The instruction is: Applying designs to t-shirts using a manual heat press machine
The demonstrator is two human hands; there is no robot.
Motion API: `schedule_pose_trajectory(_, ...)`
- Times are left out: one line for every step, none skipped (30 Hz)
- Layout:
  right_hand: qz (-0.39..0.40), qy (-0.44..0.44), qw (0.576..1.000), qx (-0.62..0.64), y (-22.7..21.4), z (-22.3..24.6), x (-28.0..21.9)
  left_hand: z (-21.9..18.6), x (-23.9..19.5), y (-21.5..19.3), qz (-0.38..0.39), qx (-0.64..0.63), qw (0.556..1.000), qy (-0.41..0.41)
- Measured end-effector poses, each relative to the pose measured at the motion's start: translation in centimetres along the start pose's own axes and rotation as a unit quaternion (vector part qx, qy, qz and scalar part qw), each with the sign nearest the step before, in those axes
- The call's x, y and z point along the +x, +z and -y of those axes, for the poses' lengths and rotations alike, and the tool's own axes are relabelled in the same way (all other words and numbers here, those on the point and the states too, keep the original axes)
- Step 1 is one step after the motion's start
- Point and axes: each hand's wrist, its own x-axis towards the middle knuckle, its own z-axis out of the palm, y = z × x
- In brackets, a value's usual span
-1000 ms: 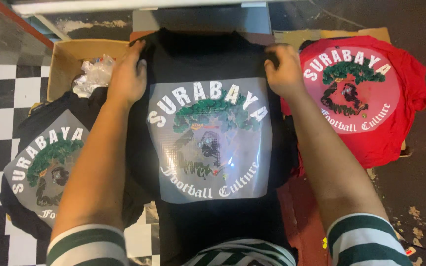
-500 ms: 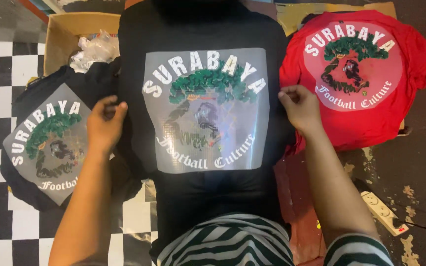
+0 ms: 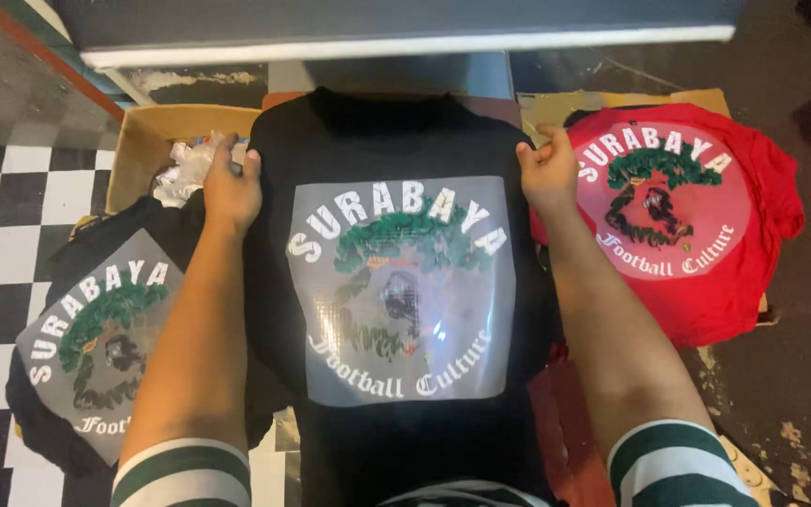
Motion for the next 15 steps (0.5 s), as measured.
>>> schedule_pose_trajectory(0.002, 0.001, 1.000, -0.001, 0.6, -1.3, 1.3, -0.1, 0.8, 0.0, 0.001, 0.001, 1.000, -0.002)
schedule_pose_trajectory(0.039, 0.032, 0.999, -0.021, 1.1, -2.6, 2.5, -0.2, 1.5, 0.0, 0.014, 0.004, 1.000, 0.001)
schedule_pose_trajectory(0.075, 0.062, 0.994, -0.043, 1.6, -3.9, 3.7, -0.3, 2.2, 0.1, 0.027, 0.006, 1.000, 0.004)
schedule_pose_trajectory(0.077, 0.063, 0.994, -0.044, 0.8, -2.8, 3.4, -0.1, 2.7, 0.2, 0.028, 0.006, 1.000, 0.002)
schedule_pose_trajectory(0.107, 0.079, 0.991, -0.009, 0.0, -1.6, 3.3, 0.0, 3.3, 0.4, 0.051, 0.021, 0.998, -0.006)
schedule_pose_trajectory(0.137, 0.094, 0.986, 0.027, -0.8, -0.4, 3.1, 0.0, 3.9, 0.5, 0.074, 0.036, 0.996, -0.014)
schedule_pose_trajectory(0.136, 0.094, 0.986, 0.026, -0.8, -0.5, 3.6, 1.4, 5.3, 1.3, 0.075, 0.036, 0.996, -0.014)
schedule_pose_trajectory(0.146, 0.103, 0.983, 0.036, -0.8, -0.7, 4.0, 2.7, 6.7, 2.2, 0.079, 0.036, 0.996, -0.029)
schedule_pose_trajectory(0.156, 0.113, 0.980, 0.045, -0.9, -0.9, 4.3, 4.1, 7.9, 3.1, 0.083, 0.037, 0.995, -0.044)
schedule_pose_trajectory(0.155, 0.115, 0.980, 0.044, -0.9, -0.6, 4.4, 4.3, 7.9, 2.9, 0.085, 0.037, 0.995, -0.045)
schedule_pose_trajectory(0.140, 0.115, 0.983, -0.001, -1.0, -0.4, 4.6, 4.5, 7.9, 2.9, 0.051, -0.003, 0.999, -0.019)
schedule_pose_trajectory(0.124, 0.115, 0.985, -0.045, -1.1, -0.2, 4.6, 4.8, 7.8, 2.8, 0.016, -0.042, 0.999, 0.006)
schedule_pose_trajectory(0.126, 0.116, 0.984, -0.046, -1.1, 0.2, 4.8, 4.3, 7.7, 2.4, 0.017, -0.042, 0.999, 0.004)
schedule_pose_trajectory(0.121, 0.081, 0.983, -0.109, -1.2, 0.6, 4.8, 3.9, 7.5, 2.0, 0.014, -0.065, 0.998, 0.016)
schedule_pose_trajectory(0.115, 0.047, 0.977, -0.171, -1.3, 1.0, 4.8, 3.5, 7.3, 1.6, 0.011, -0.088, 0.996, 0.029)
